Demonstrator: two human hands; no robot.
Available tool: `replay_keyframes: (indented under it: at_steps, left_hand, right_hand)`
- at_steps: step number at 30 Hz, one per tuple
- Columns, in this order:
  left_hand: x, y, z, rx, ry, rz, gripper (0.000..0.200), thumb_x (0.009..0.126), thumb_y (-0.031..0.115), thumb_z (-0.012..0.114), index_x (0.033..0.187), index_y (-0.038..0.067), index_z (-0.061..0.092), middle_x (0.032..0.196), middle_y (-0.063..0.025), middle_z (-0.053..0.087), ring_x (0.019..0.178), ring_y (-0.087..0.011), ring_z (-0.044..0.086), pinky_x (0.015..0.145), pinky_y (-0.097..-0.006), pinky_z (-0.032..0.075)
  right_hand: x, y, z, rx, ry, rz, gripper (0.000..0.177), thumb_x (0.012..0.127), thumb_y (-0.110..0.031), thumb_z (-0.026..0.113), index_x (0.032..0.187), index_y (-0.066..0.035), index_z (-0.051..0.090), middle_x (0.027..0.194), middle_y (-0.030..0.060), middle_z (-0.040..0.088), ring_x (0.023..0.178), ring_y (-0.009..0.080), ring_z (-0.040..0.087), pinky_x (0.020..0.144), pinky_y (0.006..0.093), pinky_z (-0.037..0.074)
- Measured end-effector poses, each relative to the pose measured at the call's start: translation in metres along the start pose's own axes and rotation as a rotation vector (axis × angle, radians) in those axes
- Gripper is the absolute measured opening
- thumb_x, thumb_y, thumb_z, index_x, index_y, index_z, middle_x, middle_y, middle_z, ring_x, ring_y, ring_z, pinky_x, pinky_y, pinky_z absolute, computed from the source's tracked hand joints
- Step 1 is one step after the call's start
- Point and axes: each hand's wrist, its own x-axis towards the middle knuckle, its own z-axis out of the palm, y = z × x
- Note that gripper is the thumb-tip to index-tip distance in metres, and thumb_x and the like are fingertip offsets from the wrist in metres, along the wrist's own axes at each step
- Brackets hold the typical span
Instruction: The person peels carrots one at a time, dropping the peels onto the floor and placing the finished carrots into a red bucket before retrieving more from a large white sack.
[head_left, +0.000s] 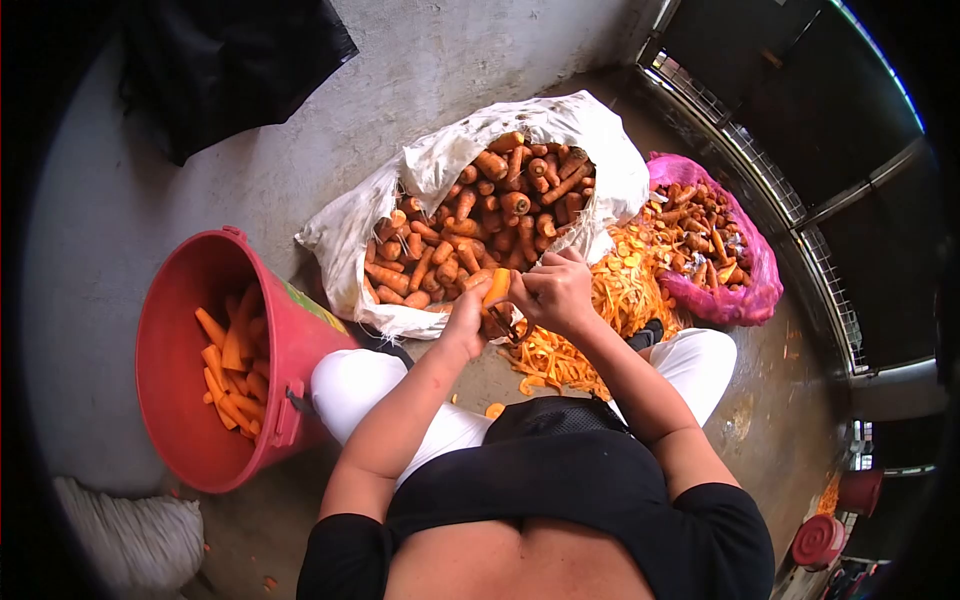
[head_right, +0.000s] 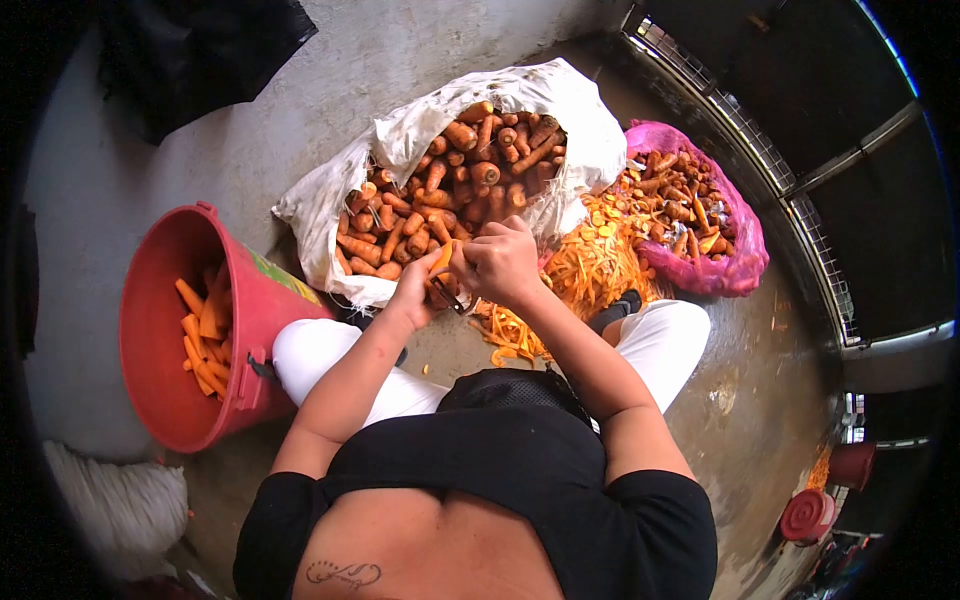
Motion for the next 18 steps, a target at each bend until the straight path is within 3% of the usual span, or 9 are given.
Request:
replay_keyframes:
  at_steps: [5,18]
  left_hand:
    - [-0.007,0.0,0.006,0.009,0.05,0.015,0.027,0.095,0.031,0.043,0.105,0.01,0.055,0.082,-0.0009,0.059,0.065,-0.0106,0.06,0.052,-0.0248,0.051]
    - [0.009,0.003,-0.008,-0.047,-0.092,0.032,0.029,0.095,0.034,0.044,0.108,0.01,0.053,0.087,-0.0053,0.061,0.069,-0.0157,0.064,0.059,-0.0316,0.056]
  right_hand:
    - [0.001,0.003,0.003,0.047,-0.061,-0.02,0.031,0.072,-0.015,0.065,0.043,-0.015,0.053,0.045,-0.0013,0.05,0.047,0.0165,0.046,0.055,0.0321,0.035]
    - [0.007,0.021,0.026,0.323,-0.122,0.053,0.033,0.079,-0.016,0.06,0.046,-0.012,0.054,0.044,0.0015,0.047,0.047,0.0203,0.042,0.055,0.0329,0.032]
